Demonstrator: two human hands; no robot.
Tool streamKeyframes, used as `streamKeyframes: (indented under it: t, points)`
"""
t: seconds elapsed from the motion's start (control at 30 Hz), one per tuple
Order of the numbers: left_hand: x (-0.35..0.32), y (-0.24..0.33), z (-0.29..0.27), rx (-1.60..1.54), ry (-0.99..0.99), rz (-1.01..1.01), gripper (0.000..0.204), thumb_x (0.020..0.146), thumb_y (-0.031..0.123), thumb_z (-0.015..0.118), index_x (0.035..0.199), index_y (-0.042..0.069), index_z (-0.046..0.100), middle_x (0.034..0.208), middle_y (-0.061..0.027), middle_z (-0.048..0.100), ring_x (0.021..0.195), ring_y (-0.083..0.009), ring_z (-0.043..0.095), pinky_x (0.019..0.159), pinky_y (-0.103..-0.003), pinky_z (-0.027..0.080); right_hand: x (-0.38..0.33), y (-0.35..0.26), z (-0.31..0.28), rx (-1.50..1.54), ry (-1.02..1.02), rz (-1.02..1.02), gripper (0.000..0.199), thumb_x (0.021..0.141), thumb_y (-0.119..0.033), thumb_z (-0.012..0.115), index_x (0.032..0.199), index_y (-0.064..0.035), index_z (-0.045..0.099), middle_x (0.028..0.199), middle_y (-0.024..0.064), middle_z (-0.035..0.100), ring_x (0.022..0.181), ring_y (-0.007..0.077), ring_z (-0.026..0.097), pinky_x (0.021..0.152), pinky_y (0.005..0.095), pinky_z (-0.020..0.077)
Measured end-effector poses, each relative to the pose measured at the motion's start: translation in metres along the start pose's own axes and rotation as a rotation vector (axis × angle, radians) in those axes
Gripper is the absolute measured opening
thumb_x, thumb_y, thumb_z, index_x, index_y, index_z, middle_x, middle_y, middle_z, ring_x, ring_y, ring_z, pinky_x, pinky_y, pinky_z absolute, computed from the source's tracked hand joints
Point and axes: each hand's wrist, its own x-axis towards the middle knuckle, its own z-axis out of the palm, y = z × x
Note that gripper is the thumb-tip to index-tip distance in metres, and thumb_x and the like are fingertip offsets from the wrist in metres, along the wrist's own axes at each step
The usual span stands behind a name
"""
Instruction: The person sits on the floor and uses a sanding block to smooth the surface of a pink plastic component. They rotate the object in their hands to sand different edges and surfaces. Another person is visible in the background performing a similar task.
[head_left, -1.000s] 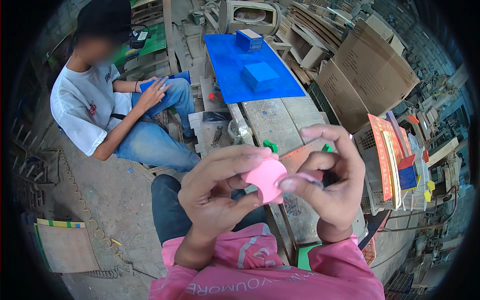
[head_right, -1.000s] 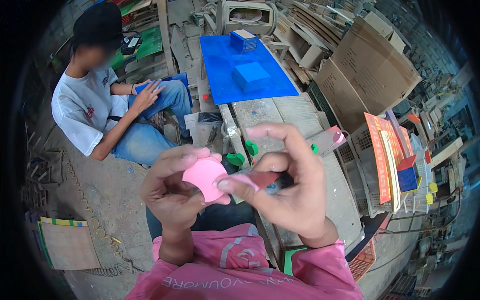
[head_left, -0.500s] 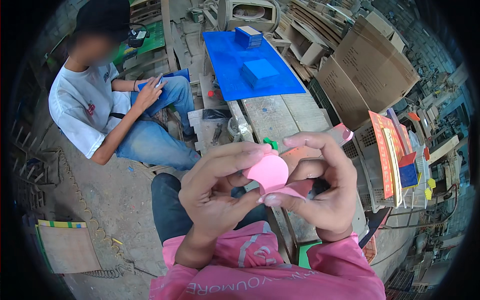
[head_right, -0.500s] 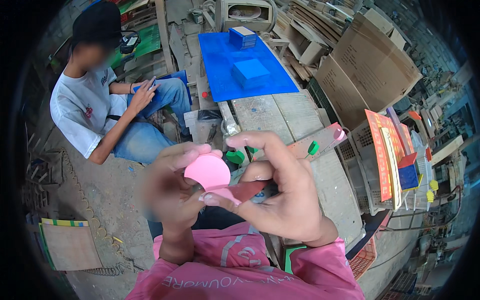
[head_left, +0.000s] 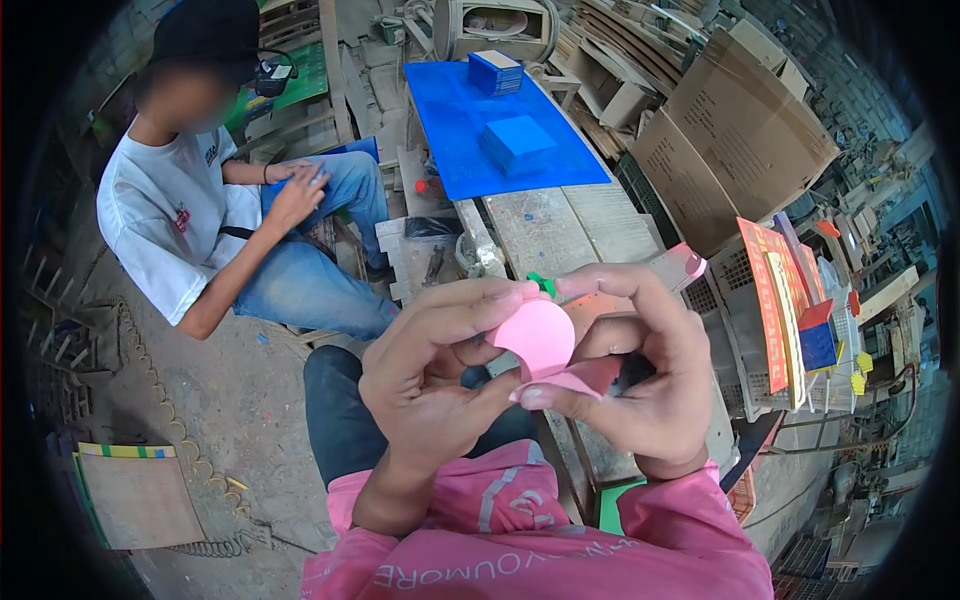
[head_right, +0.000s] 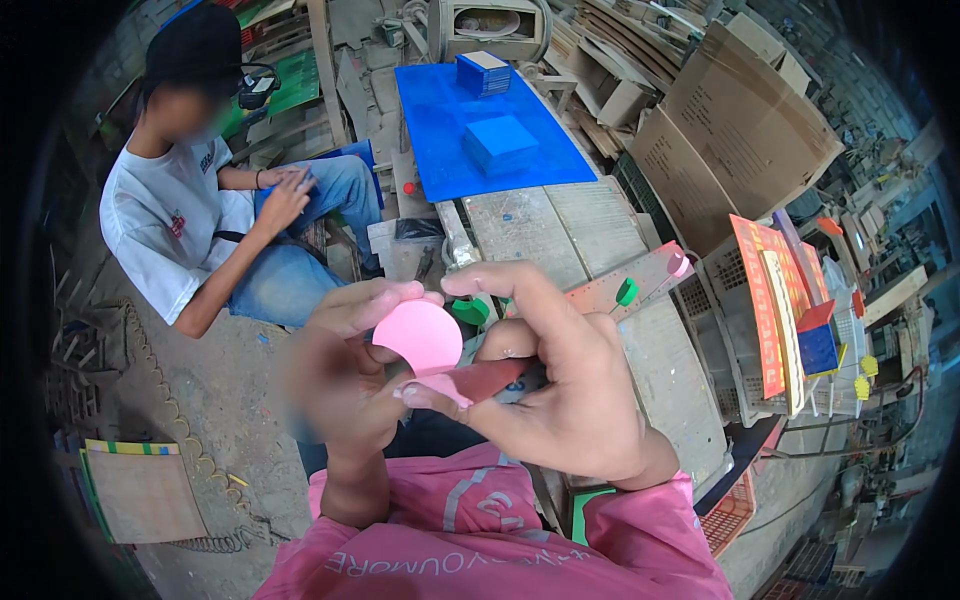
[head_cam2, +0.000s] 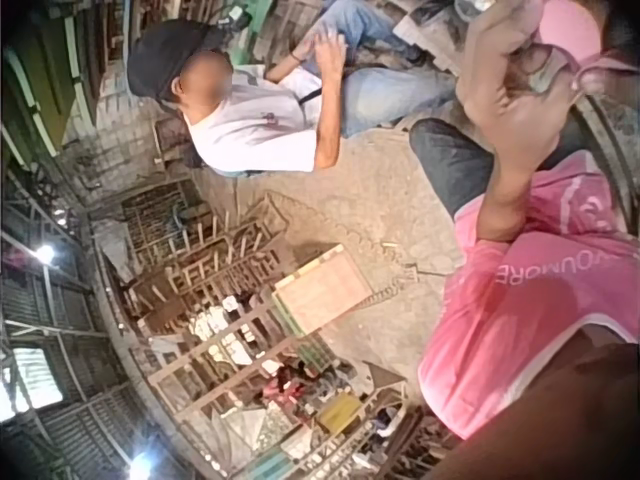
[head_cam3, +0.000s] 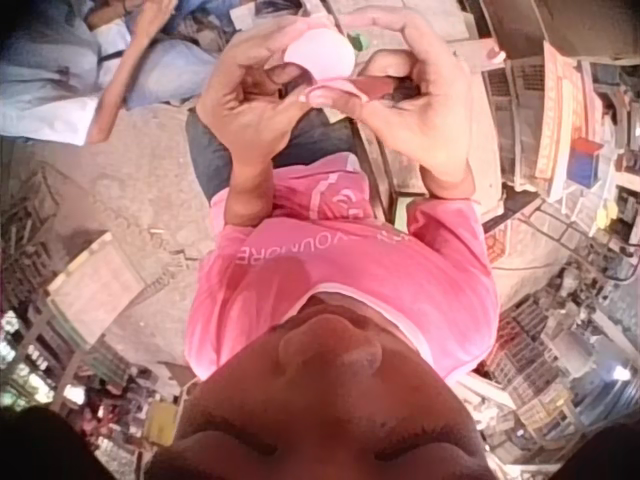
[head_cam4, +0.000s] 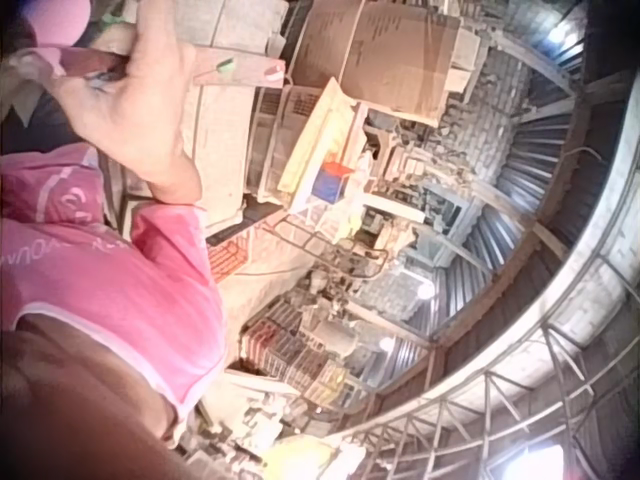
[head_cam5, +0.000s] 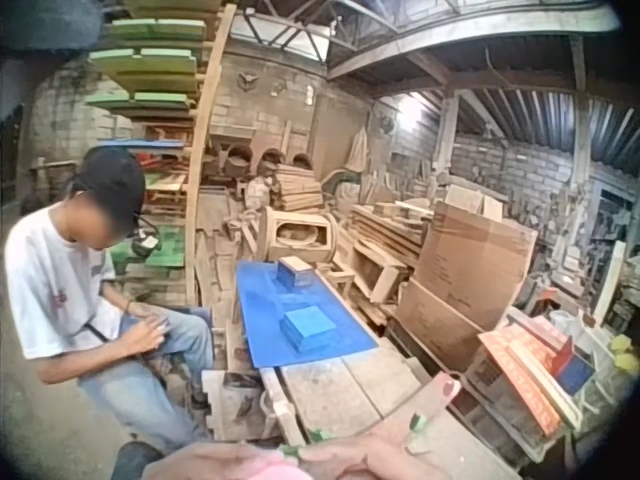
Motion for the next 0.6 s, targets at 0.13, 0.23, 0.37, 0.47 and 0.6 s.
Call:
streamKeyframes:
  t: [0.13,0.23,0.37,0.47,0.6]
  points:
    - [0.001,-0.003,-0.004,-0.002,-0.046,-0.025,0.052,0.062,0.002,0.080,0.107,-0.005,0.054,0.109,-0.0213,0.055,0.098,-0.0272,0.061,0.082,-0.034,0.055,-0.001,-0.001,-0.010,0.018,0.024,0.110,0.051,0.067,-0.005,0.078,0.110,-0.0014,0.051,0.050,-0.0001,0.054,0.049,0.0009,0.048,0.051,0.0154,0.0342]
    - [0.001,-0.005,-0.001,-0.014,-0.047,-0.035,0.054,0.061,0.003,0.081,0.107,-0.005,0.054,0.108,-0.0212,0.056,0.097,-0.0266,0.061,0.080,-0.034,0.055,0.001,0.002,-0.013,0.027,0.109,0.140,0.049,0.067,-0.004,0.078,0.108,-0.0007,0.051,0.051,-0.0004,0.055,0.051,0.0000,0.049,0.051,0.0155,0.0345]
    - [0.001,-0.006,0.000,-0.048,-0.035,-0.053,0.054,0.061,0.001,0.081,0.108,-0.005,0.054,0.108,-0.0213,0.056,0.096,-0.0267,0.062,0.080,-0.035,0.055,0.001,-0.001,-0.015,0.038,0.155,0.149,0.047,0.067,-0.003,0.077,0.107,-0.0004,0.052,0.049,-0.0016,0.054,0.051,0.0000,0.048,0.051,0.0153,0.0339]
    - [0.001,-0.009,-0.002,-0.072,-0.031,-0.062,0.055,0.060,0.000,0.081,0.108,-0.005,0.054,0.108,-0.0210,0.056,0.097,-0.0273,0.061,0.080,-0.035,0.055,-0.002,-0.001,-0.013,0.019,0.066,0.090,0.048,0.067,-0.003,0.078,0.107,-0.0009,0.052,0.048,-0.0025,0.052,0.050,-0.0001,0.047,0.051,0.0151,0.0328]
    - [0.000,-0.007,-0.001,-0.084,-0.034,-0.063,0.052,0.061,-0.006,0.077,0.108,-0.006,0.054,0.110,-0.0213,0.055,0.100,-0.0288,0.060,0.082,-0.035,0.055,-0.001,0.001,-0.009,0.037,0.037,0.086,0.049,0.066,-0.005,0.079,0.107,-0.0016,0.053,0.048,-0.0036,0.052,0.049,-0.0003,0.045,0.050,0.0155,0.0312]
